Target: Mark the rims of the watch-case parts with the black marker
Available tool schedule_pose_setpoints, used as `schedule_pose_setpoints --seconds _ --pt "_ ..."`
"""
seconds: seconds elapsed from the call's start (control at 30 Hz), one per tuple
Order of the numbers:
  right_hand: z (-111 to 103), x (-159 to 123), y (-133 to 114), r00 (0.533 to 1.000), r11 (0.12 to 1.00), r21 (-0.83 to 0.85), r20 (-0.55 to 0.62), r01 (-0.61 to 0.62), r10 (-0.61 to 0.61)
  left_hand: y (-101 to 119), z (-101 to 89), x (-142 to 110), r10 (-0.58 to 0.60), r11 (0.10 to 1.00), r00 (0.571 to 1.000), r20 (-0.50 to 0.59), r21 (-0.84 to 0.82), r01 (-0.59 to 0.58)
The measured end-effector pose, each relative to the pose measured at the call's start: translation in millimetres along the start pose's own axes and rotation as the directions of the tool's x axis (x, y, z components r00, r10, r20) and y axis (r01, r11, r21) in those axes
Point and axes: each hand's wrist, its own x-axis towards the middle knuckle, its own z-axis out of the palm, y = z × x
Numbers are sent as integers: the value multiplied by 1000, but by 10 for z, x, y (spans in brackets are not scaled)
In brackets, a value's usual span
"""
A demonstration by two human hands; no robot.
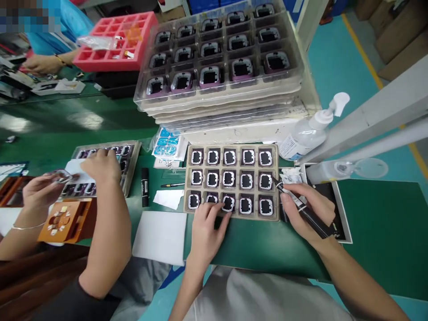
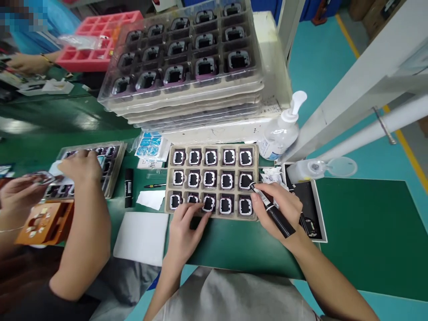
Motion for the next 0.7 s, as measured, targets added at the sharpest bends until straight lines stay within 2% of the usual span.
schedule_pose_setpoints --seconds 0.07,0.17,0.4,0.6,0.7 --pt "-6 -2 -22 1000 1000 -13 13 -4 5 23 123 -69 -11 1000 998 -67 23 12" --pt "-7 -7 -41 1000 1000 -12 24 -7 7 77 202 -51 -53 998 991 -121 20 55" --pt "5 10 -23 999 999 27 6 37 -37 111 201 93 -149 989 984 -95 8 150" --pt "-15 30 -20 1000 999 39 12 -9 8 137 248 -5 -67 998 977 -204 2 69" --pt "-15 34 -21 1000 998 67 21 -3 1 143 217 -148 -52 998 982 -179 -37 46"
